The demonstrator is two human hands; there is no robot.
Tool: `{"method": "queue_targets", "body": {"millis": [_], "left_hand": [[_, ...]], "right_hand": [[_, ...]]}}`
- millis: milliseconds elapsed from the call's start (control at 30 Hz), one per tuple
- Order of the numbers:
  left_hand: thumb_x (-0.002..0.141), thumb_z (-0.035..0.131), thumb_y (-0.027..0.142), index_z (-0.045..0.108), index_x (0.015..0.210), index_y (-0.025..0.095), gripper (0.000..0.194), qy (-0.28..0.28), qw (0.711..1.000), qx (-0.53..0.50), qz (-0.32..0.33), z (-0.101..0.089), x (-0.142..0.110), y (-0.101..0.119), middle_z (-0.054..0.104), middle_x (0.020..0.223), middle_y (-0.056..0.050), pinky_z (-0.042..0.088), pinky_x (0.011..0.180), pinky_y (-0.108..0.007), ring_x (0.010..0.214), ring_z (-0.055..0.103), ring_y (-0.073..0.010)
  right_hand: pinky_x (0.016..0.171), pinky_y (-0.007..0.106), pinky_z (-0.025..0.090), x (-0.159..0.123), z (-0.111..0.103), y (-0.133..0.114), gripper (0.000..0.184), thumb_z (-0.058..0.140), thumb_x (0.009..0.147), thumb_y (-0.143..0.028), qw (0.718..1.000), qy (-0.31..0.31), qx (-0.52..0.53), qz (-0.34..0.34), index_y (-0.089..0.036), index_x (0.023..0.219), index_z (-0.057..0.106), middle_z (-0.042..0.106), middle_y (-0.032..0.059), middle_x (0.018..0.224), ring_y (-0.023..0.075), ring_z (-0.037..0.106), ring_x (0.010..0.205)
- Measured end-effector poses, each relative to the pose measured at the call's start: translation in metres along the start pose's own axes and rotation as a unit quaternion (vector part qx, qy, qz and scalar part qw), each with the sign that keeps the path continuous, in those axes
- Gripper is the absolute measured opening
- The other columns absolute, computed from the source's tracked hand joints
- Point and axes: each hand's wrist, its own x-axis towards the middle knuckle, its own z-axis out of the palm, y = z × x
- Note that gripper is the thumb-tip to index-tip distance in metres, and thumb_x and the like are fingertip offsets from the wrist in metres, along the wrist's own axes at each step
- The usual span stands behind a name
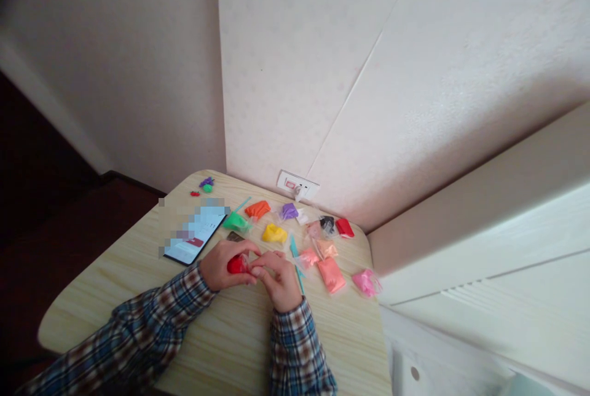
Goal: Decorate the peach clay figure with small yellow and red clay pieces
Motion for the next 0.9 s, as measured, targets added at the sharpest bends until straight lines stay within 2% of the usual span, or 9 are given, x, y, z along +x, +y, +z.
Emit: {"method": "queue_targets", "body": {"millis": [400,533,700,800,900], "left_hand": [[0.073,0.058,0.063,0.060,0.097,0.017,0.052,-0.002,1.000,0.004,-0.003,-0.0010,-0.0006,0.0020,0.063,0.061,0.002,0.044,0.059,-0.024,0.058,0.061,-0.0157],[0.076,0.055,0.062,0.060,0.096,0.017,0.050,-0.004,1.000,0.020,0.004,-0.0009,0.0000,0.0001,0.064,0.064,0.000,0.044,0.058,-0.025,0.059,0.062,-0.0161],[0.077,0.059,0.054,0.060,0.100,0.017,0.044,0.002,0.999,0.036,-0.005,-0.0008,0.0006,-0.0044,0.067,0.071,-0.001,0.045,0.059,-0.025,0.062,0.062,-0.0158],[0.079,0.059,0.046,0.058,0.101,0.017,0.036,0.029,0.999,0.035,-0.002,-0.0026,0.0018,-0.0040,0.068,0.083,-0.004,0.048,0.066,-0.026,0.070,0.063,-0.0163],[0.082,0.059,0.035,0.058,0.100,0.016,0.026,0.090,0.994,0.063,0.013,-0.0041,0.0038,-0.0003,0.064,0.094,-0.008,0.050,0.079,-0.030,0.088,0.061,-0.0195]], "right_hand": [[0.069,0.032,0.045,0.0005,-0.0032,-0.0039,0.039,0.048,0.087,-0.051,1.000,-0.011,-0.001,-0.006,-0.020,0.073,0.069,0.068,0.0027,0.068,0.0157,0.060,0.067],[0.072,0.033,0.045,0.0004,-0.0017,-0.0027,0.031,0.052,0.085,-0.045,1.000,-0.001,-0.022,0.007,-0.021,0.073,0.068,0.069,0.0025,0.070,0.0168,0.061,0.070],[0.070,0.031,0.043,0.0004,-0.0004,-0.0020,0.020,0.057,0.082,-0.035,0.998,0.029,-0.048,0.031,-0.021,0.071,0.066,0.069,0.0009,0.068,0.0164,0.061,0.067],[0.066,0.029,0.043,0.0008,-0.0017,-0.0015,0.021,0.056,0.083,-0.032,0.996,0.053,-0.060,0.041,-0.020,0.068,0.063,0.066,0.0002,0.065,0.0153,0.059,0.064],[0.065,0.029,0.042,0.0009,-0.0033,-0.0009,0.022,0.053,0.085,-0.030,0.992,0.092,-0.073,0.047,-0.019,0.067,0.061,0.065,0.0003,0.064,0.0147,0.058,0.063]]}}
